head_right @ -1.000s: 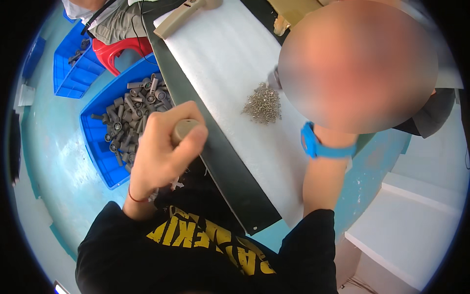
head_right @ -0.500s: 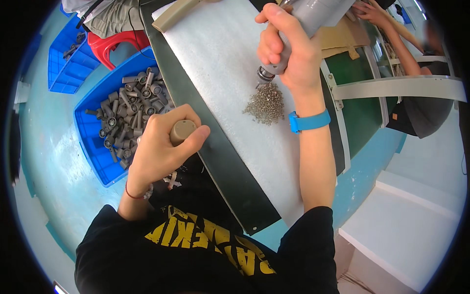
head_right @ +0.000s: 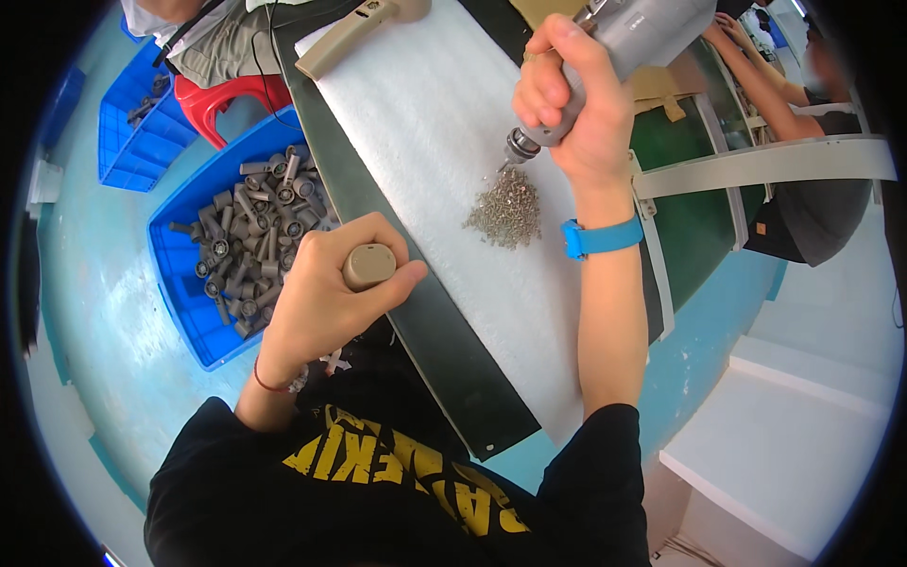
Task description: Assembling small plastic components by driving screws into them using an electric screwdriver.
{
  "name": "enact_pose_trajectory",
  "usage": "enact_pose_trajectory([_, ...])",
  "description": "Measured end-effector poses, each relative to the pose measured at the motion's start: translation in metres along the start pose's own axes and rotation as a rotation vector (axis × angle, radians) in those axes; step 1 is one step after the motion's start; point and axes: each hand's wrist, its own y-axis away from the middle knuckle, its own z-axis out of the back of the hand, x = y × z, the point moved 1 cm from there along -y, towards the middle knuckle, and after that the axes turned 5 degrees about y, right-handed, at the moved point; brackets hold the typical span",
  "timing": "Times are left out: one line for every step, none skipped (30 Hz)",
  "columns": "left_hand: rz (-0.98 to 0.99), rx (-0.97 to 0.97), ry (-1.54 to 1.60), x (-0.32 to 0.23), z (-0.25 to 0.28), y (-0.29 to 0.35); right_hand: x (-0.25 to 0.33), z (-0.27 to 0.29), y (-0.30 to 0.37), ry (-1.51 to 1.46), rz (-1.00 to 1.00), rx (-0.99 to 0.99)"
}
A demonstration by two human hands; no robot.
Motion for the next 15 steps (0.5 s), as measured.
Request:
enact_pose_trajectory([-0.003, -0.001, -0.004, 0.000, 0.000, 0.000, 0.000, 0.001, -0.001, -0.011, -0.005, -0.007])
enact_pose_trajectory([-0.001, 0.001, 0.002, -0.001, -0.001, 0.000, 0.001, 0.002, -0.002, -0.021, -0.009, -0.015])
enact_pose_trajectory([-0.001, 0.003, 0.009, -0.001, -0.001, 0.000, 0.003, 0.003, -0.001, -0.022, -0.004, -0.016])
enact_pose_trajectory([-0.002, 0.000, 0.005, -0.001, -0.002, -0.001, 0.004, 0.002, -0.001, -0.034, 0.004, -0.013])
enact_pose_trajectory([-0.023, -0.025, 0.028, -0.001, -0.003, -0.001, 0.006, 0.002, -0.001, -0.046, 0.012, -0.010])
enact_pose_trajectory([-0.044, -0.048, 0.052, -0.001, -0.003, -0.002, 0.008, 0.001, -0.001, -0.048, 0.016, -0.008])
enact_pose_trajectory([-0.048, -0.049, 0.048, -0.003, -0.004, -0.003, 0.011, 0.001, 0.001, -0.081, 0.025, -0.002])
enact_pose_trajectory([-0.067, -0.065, 0.052, -0.005, -0.005, -0.005, 0.013, 0.000, 0.002, -0.115, 0.034, 0.003])
enact_pose_trajectory([-0.086, -0.082, 0.056, -0.008, -0.006, -0.006, 0.017, -0.001, 0.004, -0.117, 0.040, 0.004])
enact_pose_trajectory([-0.086, -0.087, 0.052, -0.012, -0.006, -0.007, 0.019, -0.003, 0.006, -0.133, 0.083, 0.039])
enact_pose_trajectory([-0.091, -0.088, 0.049, -0.018, -0.005, -0.008, 0.021, -0.006, 0.007, -0.151, 0.127, 0.073])
enact_pose_trajectory([-0.095, -0.089, 0.046, -0.022, -0.005, -0.009, 0.025, -0.008, 0.008, -0.157, 0.127, 0.078])
enact_pose_trajectory([-0.097, -0.087, 0.043, -0.025, -0.008, -0.011, 0.034, -0.010, 0.010, -0.237, 0.144, 0.142])
enact_pose_trajectory([-0.138, -0.118, 0.049, -0.027, -0.009, -0.012, 0.041, -0.014, 0.012, -0.323, 0.157, 0.212])
enact_pose_trajectory([-0.179, -0.149, 0.054, -0.029, -0.009, -0.012, 0.048, -0.020, 0.014, -0.359, 0.156, 0.251])
